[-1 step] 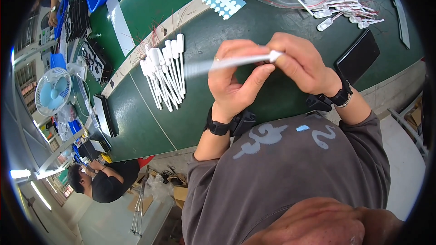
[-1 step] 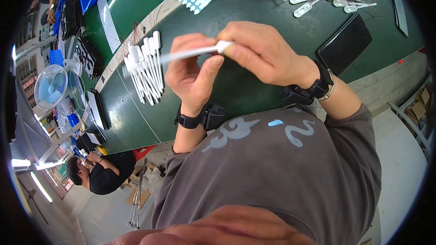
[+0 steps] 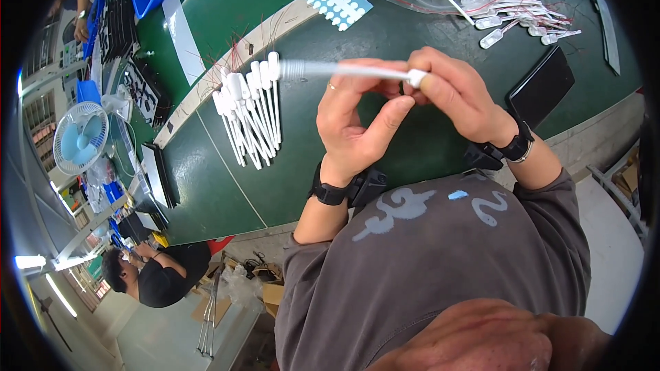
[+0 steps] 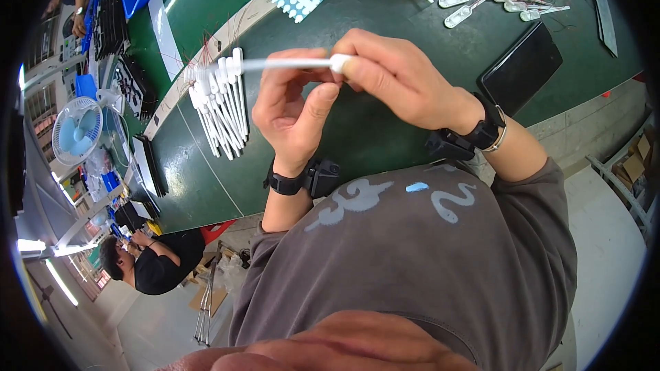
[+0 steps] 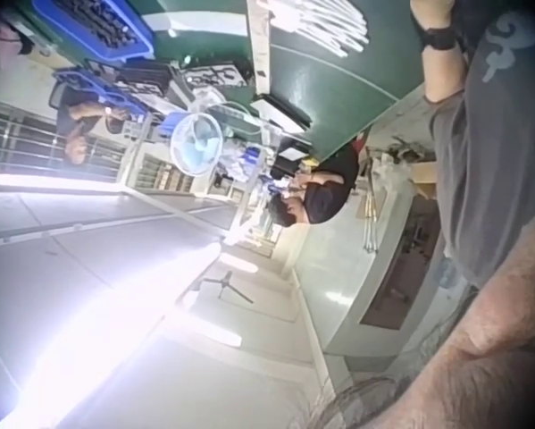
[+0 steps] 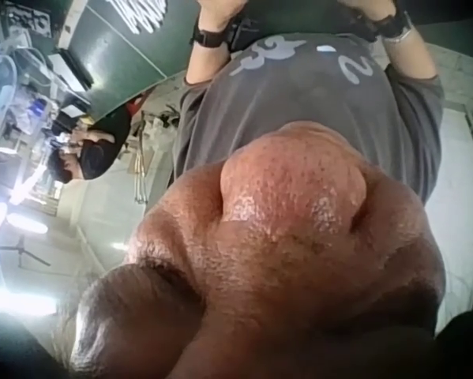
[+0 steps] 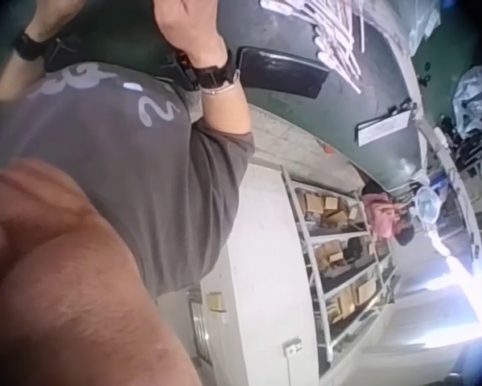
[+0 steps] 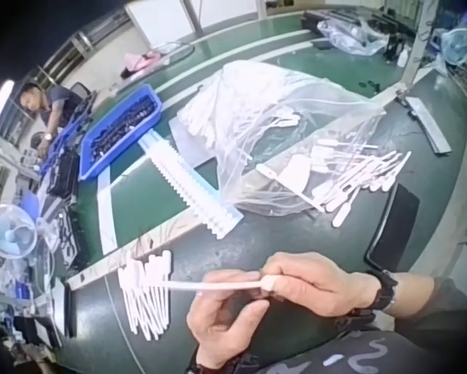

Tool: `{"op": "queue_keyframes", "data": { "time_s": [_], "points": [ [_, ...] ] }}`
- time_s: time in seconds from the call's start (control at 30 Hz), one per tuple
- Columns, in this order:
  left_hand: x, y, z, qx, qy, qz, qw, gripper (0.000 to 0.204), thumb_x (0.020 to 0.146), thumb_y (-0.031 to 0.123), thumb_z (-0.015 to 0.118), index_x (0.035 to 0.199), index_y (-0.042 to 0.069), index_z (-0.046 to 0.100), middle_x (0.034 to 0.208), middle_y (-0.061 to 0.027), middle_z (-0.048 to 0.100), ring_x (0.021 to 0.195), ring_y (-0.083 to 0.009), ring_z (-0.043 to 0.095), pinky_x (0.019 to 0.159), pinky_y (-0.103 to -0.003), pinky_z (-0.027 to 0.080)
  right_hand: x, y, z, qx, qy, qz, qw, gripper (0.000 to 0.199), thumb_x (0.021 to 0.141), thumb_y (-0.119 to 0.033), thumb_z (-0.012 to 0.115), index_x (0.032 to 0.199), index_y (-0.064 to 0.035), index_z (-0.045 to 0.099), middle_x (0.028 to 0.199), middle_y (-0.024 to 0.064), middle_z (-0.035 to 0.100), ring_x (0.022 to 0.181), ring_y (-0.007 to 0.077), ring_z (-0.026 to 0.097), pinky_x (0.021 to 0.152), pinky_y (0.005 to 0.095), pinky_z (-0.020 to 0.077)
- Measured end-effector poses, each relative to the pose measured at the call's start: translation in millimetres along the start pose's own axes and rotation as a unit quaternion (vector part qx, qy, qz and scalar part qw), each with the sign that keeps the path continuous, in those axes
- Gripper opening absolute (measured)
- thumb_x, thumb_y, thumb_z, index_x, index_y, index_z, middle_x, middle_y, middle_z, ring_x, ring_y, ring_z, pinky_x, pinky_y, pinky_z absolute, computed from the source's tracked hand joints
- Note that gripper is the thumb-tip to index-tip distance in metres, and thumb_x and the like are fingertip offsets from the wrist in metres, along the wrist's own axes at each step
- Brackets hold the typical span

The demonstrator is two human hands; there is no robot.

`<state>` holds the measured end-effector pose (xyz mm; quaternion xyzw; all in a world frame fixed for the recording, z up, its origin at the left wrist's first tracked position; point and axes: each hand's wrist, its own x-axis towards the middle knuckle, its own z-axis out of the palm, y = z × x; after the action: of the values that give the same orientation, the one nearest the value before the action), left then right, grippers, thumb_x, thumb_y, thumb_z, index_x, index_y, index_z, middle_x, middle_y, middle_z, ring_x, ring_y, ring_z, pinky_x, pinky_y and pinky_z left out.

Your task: The person picks up a white plastic housing and a wire, inserts the wire into the housing, and then aligns and presses a long white plastic rod into the assembly before setting it down.

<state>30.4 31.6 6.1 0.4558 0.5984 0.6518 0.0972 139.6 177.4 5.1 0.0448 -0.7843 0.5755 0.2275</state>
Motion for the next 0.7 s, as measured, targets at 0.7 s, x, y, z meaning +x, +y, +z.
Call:
{"op": "queue_keyframes", "data": {
  "time_s": [0.7],
  "points": [
    [3, -14, -6, -0.225, -0.022, -0.247, 0.942, 0.017, 0.09, 0.003, 0.067, 0.105, -0.002, 0.068, 0.105, -0.0067, 0.062, 0.087, -0.0121, 0.061, 0.074, -0.024, 0.051, -1, 8, 0, 0.656, -0.086, 0.387, 0.642, 0.032, 0.106, -0.034, 0.034, 0.087, -0.0118, 0.047, 0.058, -0.0118, 0.032, 0.046, 0.0036, 0.028, 0.073, 0.0267, 0.0408]
  ]
}}
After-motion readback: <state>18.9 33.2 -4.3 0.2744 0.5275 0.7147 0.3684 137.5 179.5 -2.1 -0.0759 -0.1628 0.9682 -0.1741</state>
